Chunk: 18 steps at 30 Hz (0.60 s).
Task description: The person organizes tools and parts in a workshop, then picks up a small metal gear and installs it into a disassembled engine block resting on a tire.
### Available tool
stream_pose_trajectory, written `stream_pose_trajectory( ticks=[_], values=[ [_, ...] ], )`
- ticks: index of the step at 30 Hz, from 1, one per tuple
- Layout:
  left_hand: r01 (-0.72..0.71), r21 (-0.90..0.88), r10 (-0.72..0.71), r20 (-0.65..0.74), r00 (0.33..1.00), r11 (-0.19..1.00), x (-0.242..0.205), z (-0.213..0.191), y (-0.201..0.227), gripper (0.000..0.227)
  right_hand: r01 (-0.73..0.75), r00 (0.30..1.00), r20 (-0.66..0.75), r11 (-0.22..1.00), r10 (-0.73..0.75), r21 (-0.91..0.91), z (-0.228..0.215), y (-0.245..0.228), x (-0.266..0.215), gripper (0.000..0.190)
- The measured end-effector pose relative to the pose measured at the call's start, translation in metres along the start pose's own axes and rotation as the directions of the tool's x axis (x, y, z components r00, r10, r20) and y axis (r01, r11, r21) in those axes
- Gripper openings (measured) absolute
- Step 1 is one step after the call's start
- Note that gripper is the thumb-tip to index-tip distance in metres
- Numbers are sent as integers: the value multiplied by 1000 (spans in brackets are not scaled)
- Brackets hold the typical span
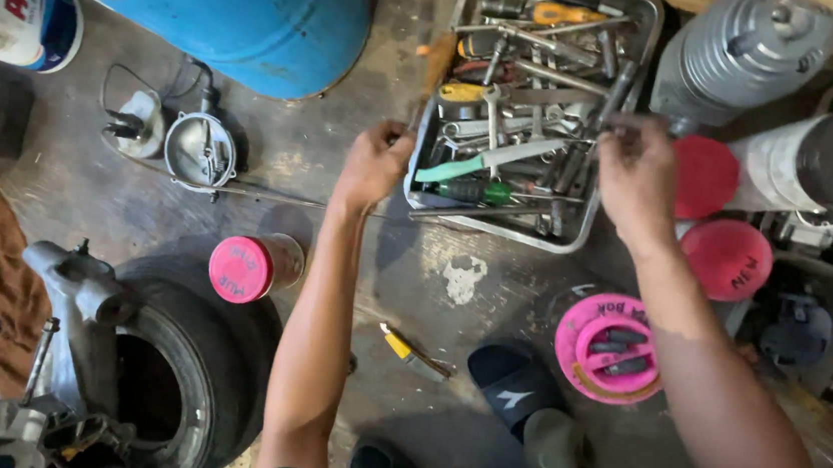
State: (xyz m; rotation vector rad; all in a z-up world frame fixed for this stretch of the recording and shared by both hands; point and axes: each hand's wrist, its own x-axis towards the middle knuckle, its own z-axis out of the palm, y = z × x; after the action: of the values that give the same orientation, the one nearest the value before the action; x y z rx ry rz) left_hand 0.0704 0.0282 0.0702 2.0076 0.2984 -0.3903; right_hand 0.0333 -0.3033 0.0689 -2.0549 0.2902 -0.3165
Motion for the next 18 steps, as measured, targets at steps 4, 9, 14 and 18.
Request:
stream_pose_trajectory(
  ticks=[4, 9, 14, 18],
  values=[
    [-88, 127, 71, 135, 988, 988, 9, 32, 31, 38, 7, 1000, -11, 999, -6, 48, -15, 29, 16, 22],
    [-409, 546, 255, 338, 906, 731, 63, 81, 36, 30, -127, 992, 22, 985, 126, 115, -18, 60, 21, 22],
    [-497, 864, 386, 433, 815, 79, 108, 85, 32, 33, -58, 993, 108, 998, 57, 2, -20, 32, 6, 24],
    [-448, 893, 637, 316, 703, 51, 130, 88, 28, 18, 43, 980, 197, 993, -21, -108, -13, 27, -1, 26]
  ],
)
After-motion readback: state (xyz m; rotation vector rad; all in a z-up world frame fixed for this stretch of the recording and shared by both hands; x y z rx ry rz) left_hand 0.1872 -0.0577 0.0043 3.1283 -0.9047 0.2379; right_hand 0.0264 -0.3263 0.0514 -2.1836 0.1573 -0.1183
